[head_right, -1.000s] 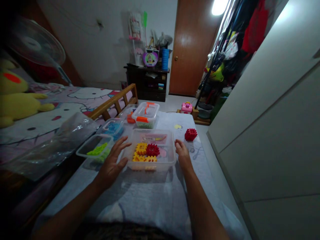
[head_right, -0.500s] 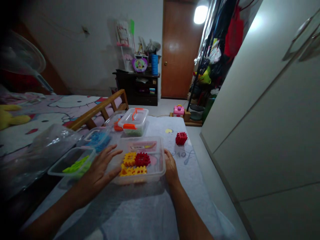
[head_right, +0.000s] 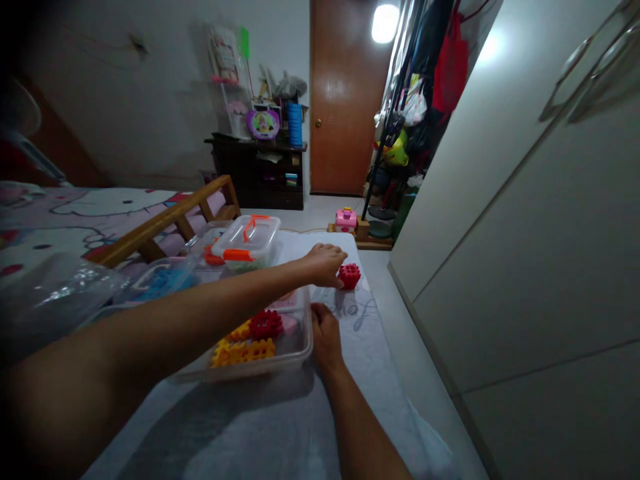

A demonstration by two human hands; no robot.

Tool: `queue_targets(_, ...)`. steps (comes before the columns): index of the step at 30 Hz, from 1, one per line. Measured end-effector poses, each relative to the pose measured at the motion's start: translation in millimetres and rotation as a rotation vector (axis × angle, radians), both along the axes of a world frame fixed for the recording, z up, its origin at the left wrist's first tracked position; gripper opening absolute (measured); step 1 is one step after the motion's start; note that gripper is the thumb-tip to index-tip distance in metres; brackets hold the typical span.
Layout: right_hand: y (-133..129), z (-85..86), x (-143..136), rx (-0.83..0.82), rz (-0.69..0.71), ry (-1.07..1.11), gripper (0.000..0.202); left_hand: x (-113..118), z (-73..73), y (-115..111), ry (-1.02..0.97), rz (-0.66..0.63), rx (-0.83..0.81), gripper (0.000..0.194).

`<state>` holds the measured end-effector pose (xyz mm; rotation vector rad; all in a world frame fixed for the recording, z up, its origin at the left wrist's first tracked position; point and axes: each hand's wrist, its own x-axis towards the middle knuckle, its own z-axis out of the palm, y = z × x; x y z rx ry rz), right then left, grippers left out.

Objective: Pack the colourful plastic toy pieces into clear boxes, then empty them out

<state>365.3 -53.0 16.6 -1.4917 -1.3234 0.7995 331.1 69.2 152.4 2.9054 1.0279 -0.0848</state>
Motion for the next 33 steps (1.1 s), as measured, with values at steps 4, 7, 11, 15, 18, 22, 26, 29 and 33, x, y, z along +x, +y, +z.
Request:
queue_targets(4, -2, 8.5, -3, -0.010, 0.001, 0.054, 0.029, 38, -22.7, 18, 0.118, 0.053, -0.077, 0.081)
queue_targets(7, -2, 10.5, -3, 0.003, 0.019, 0.103, 0.025, 52, -34.5, 26, 0.150, 0.115, -0.115, 0.084)
queue_targets(11, -1, 8.6, -3, 0.000, 0.036, 0.088, 0.025, 60, -42.2, 33, 0.148, 0.187, -0.161, 0.077)
queue_targets(15, -1, 5.5, -4, 0.011, 0.031, 0.088, 0.025, 63, -45.4, 35, 0.154, 0.204, -0.170, 0.072)
queue_targets(18, 0, 3.9, -3, 0.013, 0.029, 0.087, 0.025, 63, -46.5, 33, 0.147, 0.209, -0.172, 0.070)
queue_targets(22, 1, 2.0, -3, 0.046, 0.027, 0.110, 0.023, 61, -42.1, 31, 0.119, 0.214, -0.163, 0.065)
queue_targets(26, 2, 0.3, -2, 0.084, 0.009, 0.132, 0.023, 56, -22.6, 34, 0.070, 0.213, -0.153, 0.056)
queue_targets(29, 2, -0.7, -2, 0.079, 0.001, 0.137, 0.024, 42, 4.5, 34, -0.026, 0.161, -0.107, 0.045)
queue_targets(33, 1, -2.6, -2, 0.078, 0.006, 0.158, 0.024, -6, 48.7, 16, -0.149, 0.078, -0.025, 0.043)
